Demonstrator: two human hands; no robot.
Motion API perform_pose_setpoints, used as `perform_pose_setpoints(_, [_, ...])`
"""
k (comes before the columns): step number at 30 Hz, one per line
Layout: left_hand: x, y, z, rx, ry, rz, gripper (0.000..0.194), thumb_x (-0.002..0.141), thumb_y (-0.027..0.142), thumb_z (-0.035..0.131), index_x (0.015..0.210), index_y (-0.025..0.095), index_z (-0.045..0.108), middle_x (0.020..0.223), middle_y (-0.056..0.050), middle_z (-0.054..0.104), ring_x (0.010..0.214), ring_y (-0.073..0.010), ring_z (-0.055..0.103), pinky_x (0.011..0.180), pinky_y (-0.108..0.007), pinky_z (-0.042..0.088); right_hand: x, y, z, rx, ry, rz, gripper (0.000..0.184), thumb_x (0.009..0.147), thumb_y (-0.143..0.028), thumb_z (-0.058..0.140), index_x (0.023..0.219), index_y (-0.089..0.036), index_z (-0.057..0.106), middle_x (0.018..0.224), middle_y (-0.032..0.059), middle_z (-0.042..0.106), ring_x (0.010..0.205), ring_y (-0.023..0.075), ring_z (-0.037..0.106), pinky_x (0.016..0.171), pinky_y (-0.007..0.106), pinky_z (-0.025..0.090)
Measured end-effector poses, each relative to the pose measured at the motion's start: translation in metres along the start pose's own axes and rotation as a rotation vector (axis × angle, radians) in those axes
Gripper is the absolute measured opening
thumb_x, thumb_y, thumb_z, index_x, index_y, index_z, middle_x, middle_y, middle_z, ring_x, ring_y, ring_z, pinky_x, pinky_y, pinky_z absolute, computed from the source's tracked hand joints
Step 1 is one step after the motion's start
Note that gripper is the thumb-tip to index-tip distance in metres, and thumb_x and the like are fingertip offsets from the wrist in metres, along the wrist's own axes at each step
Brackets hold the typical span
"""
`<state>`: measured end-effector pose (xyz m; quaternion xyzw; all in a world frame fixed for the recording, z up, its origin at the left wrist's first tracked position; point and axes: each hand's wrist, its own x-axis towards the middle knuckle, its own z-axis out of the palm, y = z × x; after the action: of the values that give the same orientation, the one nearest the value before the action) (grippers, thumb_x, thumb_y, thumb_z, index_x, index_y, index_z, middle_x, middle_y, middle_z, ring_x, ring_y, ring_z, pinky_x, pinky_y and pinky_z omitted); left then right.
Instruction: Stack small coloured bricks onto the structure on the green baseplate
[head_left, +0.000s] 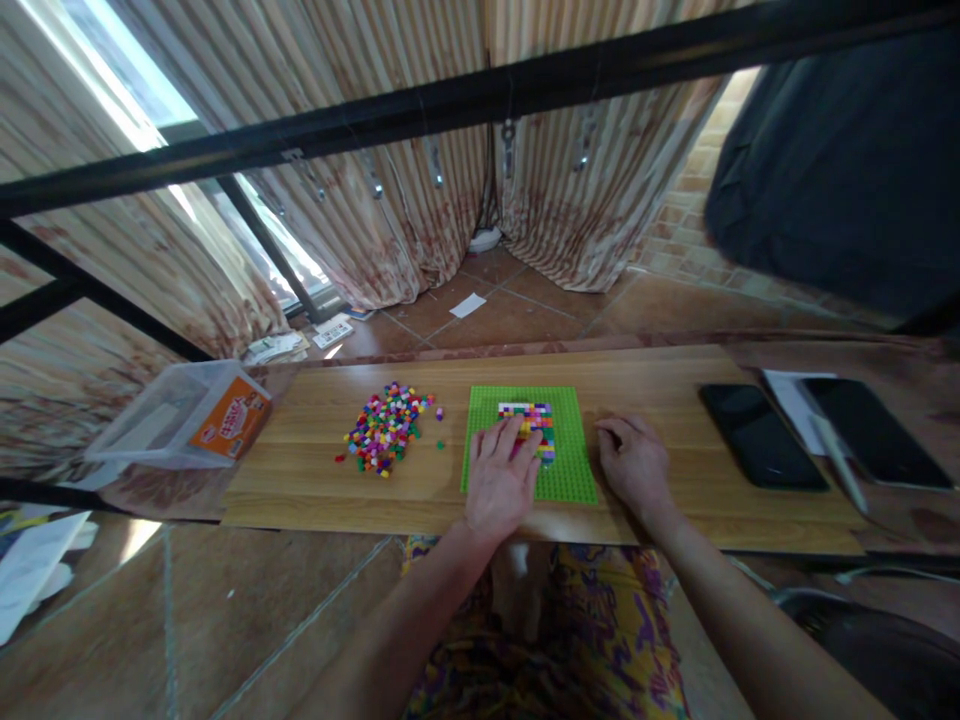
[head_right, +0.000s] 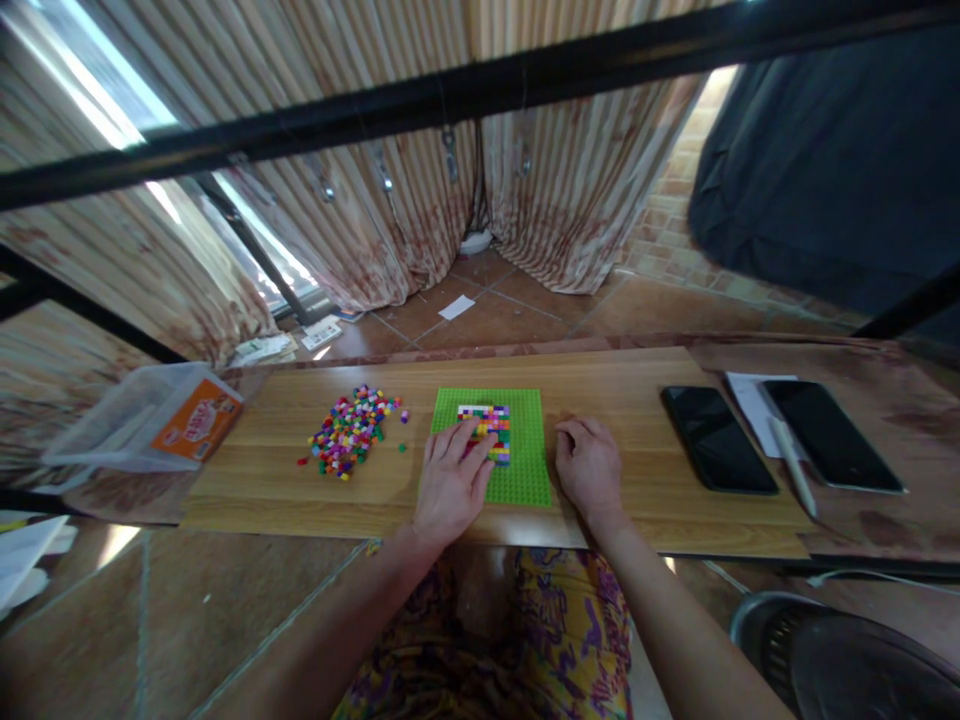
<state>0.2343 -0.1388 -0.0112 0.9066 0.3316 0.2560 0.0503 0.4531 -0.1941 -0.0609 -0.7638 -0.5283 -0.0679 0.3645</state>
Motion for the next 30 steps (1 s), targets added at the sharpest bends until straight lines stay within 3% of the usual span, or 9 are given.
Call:
perform_pose_setpoints(23, [0.002, 0.007, 0.008, 0.058, -0.035, -0.011, 0.035, 0.095, 0.024, 0.045, 0.128, 0.019, 0.057, 0.138, -0.008, 0.058, 0.128, -0.0258, 0.047, 0.102, -0.044, 0.043, -0.003, 0.011, 0.004, -0.075, 0.009, -0.050, 0.031, 0.091, -0.033, 0.045, 0.089, -0.017, 0.071, 0.092, 0.0105, 0.071, 0.085, 0.0227, 0.062, 0.081, 0.037, 0.049])
perform_pose_setpoints(30, [-0.008, 0.010, -0.006, -0.081, -0.060, -0.064, 0.054, 0.091, 0.027, 0.049, 0.145, 0.023, 0.043, 0.147, -0.009, 0.050, 0.131, -0.0267, 0.048, 0.106, -0.043, 0.042, -0.002, 0.016, 0.003, -0.091, -0.006, -0.069, 0.032, 0.089, -0.036, 0.044, 0.089, -0.018, 0.071, 0.094, 0.0106, 0.071, 0.083, 0.0234, 0.064, 0.076, 0.036, 0.049])
